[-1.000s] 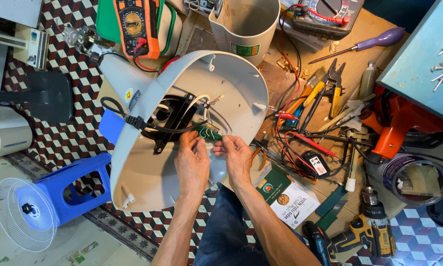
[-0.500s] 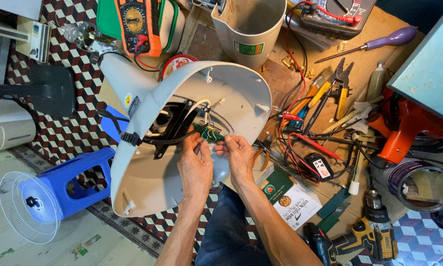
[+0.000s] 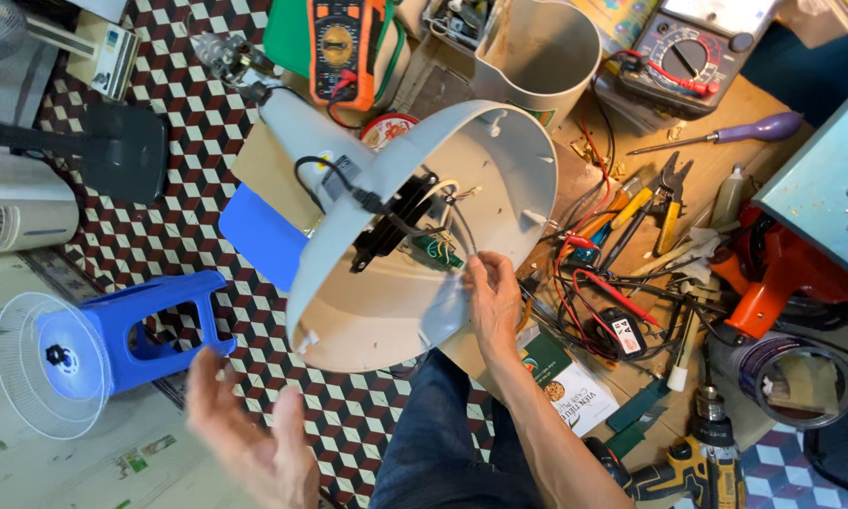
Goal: The person uses a multimeter to test a circuit board inside a disassembled appliance. They then use a cordless drill to fasten screws into the circuit board and later into the appliance's base cover.
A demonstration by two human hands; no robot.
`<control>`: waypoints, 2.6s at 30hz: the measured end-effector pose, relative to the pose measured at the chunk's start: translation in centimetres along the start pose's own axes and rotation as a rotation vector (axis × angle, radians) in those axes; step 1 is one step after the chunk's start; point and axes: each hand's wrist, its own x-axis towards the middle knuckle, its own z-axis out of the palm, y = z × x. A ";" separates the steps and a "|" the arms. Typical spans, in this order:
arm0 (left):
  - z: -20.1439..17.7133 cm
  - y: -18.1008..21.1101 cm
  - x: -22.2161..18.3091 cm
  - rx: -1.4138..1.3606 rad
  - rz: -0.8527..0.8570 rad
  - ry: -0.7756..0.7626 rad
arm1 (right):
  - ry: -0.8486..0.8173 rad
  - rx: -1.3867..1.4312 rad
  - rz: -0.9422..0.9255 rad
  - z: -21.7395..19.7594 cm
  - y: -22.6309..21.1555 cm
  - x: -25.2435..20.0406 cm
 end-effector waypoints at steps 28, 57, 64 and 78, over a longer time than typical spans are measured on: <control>-2.0 -0.5 -3.6 -0.190 0.045 -0.016 | -0.572 0.290 0.270 -1.8 -6.1 -3.0; 13.7 -2.5 2.4 -0.916 -0.633 -0.489 | -0.497 0.519 0.352 -2.1 -6.4 -3.5; 14.3 -2.7 2.8 -0.966 -0.662 -0.497 | -0.484 0.527 0.365 -2.3 -5.7 -3.4; 14.7 -3.6 3.1 -0.850 -0.562 -0.480 | -0.457 0.458 0.324 -1.4 -6.9 -4.8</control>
